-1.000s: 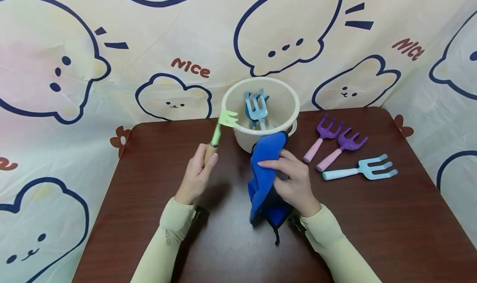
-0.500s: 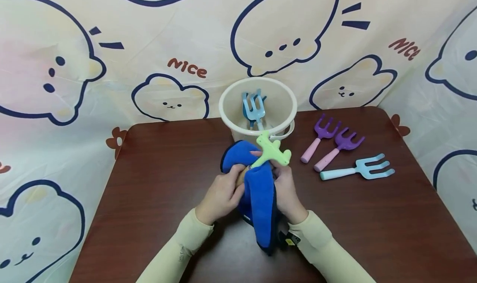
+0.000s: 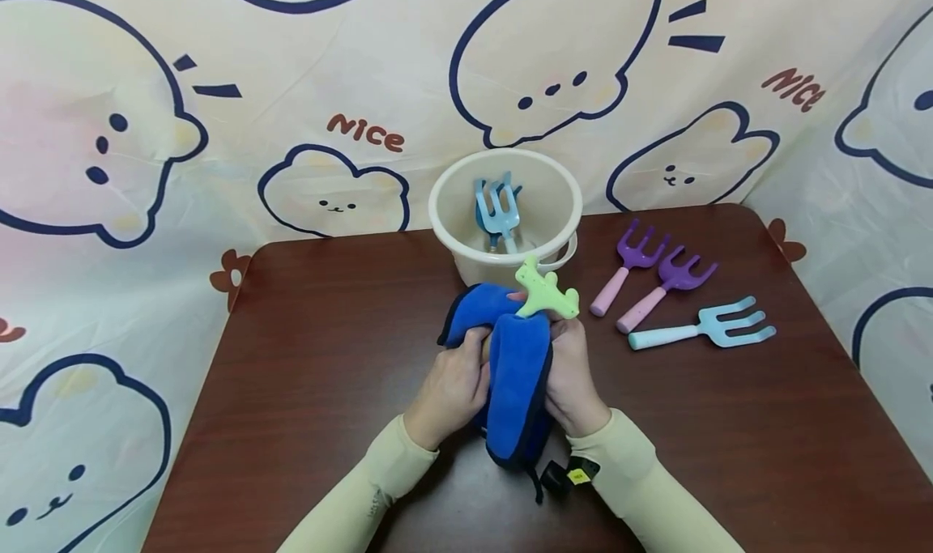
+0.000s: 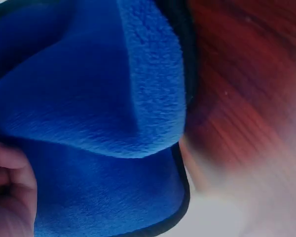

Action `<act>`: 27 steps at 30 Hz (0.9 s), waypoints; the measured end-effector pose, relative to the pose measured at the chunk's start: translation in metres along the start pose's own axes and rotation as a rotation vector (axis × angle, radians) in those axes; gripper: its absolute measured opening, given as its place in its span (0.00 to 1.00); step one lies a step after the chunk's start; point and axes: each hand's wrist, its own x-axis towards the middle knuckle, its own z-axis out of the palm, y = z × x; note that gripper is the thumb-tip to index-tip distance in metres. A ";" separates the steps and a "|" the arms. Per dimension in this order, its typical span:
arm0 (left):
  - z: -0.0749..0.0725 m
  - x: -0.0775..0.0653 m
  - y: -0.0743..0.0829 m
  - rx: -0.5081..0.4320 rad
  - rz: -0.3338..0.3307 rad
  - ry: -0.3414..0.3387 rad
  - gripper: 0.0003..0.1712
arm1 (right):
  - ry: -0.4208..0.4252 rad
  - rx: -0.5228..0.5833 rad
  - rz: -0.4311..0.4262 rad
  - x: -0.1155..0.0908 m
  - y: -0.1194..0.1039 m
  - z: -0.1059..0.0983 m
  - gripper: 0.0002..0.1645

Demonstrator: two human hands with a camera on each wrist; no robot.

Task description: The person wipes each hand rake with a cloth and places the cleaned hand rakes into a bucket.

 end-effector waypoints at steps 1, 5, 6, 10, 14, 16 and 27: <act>0.001 0.000 0.000 -0.003 -0.004 0.011 0.20 | 0.016 0.013 0.006 0.001 -0.001 0.000 0.16; 0.006 -0.002 0.001 -0.013 -0.010 0.033 0.19 | 0.099 0.044 0.045 0.003 -0.006 -0.001 0.17; 0.007 -0.002 0.001 -0.017 -0.011 0.034 0.18 | 0.117 0.040 0.055 0.004 -0.008 -0.002 0.17; 0.011 -0.002 0.001 -0.016 -0.019 0.052 0.18 | 0.168 0.030 0.093 0.006 -0.012 -0.005 0.17; 0.016 -0.003 0.001 -0.005 -0.025 0.085 0.18 | 0.171 0.090 0.131 0.007 -0.014 -0.006 0.17; 0.019 -0.005 0.001 0.000 -0.028 0.098 0.18 | 0.168 0.136 0.153 0.006 -0.013 -0.006 0.16; 0.023 -0.005 0.001 0.002 -0.047 0.107 0.17 | 0.202 0.272 0.183 0.002 -0.013 -0.005 0.09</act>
